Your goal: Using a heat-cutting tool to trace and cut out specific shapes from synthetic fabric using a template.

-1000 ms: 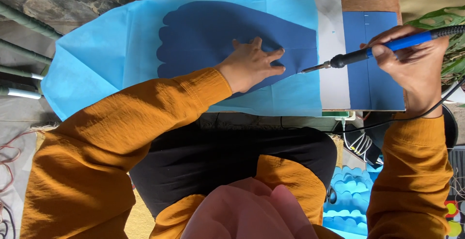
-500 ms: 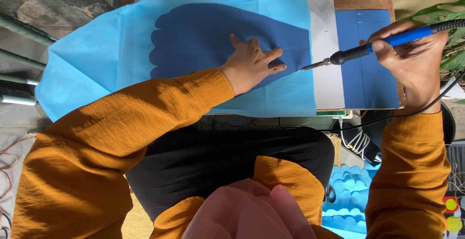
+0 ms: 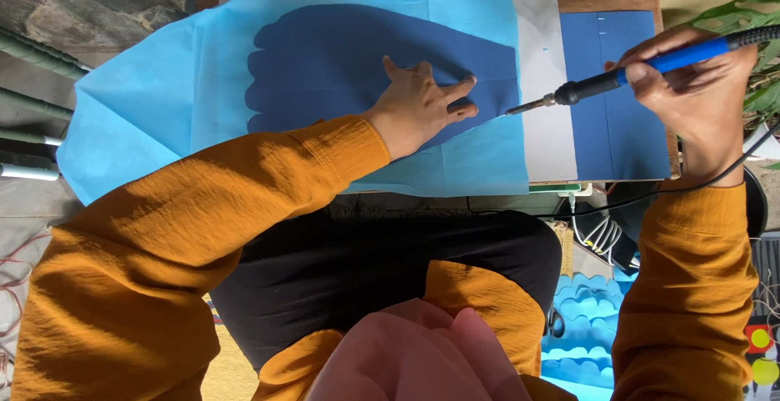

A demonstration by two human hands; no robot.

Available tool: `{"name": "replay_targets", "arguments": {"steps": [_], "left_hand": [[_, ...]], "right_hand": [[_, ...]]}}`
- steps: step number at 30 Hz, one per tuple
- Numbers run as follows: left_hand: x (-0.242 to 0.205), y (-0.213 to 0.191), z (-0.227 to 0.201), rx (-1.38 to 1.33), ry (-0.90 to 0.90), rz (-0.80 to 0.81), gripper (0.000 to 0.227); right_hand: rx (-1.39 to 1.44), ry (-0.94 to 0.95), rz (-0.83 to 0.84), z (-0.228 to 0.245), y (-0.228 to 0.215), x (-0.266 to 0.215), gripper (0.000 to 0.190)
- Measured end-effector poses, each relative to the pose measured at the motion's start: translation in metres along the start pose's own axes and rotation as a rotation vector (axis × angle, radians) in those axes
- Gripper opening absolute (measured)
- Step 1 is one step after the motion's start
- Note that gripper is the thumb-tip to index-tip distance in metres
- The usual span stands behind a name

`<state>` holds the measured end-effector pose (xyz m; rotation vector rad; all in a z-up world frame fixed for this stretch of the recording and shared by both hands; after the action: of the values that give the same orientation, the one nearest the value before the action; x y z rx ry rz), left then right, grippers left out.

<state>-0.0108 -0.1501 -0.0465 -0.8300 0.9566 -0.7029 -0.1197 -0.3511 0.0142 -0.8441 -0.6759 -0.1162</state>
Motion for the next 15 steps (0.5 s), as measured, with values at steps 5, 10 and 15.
{"name": "replay_targets", "arguments": {"steps": [5, 10, 15], "left_hand": [[0.001, 0.001, 0.000, 0.019, 0.000, 0.023, 0.099], [-0.001, -0.001, 0.001, 0.014, 0.001, 0.065, 0.100], [0.000, -0.001, 0.001, -0.012, 0.004, -0.001, 0.100]], "right_hand": [[-0.060, -0.002, 0.013, -0.008, -0.007, -0.004, 0.024], [-0.024, 0.033, -0.008, -0.008, -0.007, -0.004, 0.025], [-0.080, 0.009, 0.019, -0.007, -0.006, -0.003, 0.026]]}}
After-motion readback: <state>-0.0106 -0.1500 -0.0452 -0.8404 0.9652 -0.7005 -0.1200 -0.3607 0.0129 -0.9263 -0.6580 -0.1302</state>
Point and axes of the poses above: each hand's wrist, its own x-axis towards the middle knuckle, its own y-axis out of the palm, z = x × y, the point moved 6 cm from there along x, towards the middle knuckle, and after that the axes turned 11 degrees about -y, right-handed, at the moved point
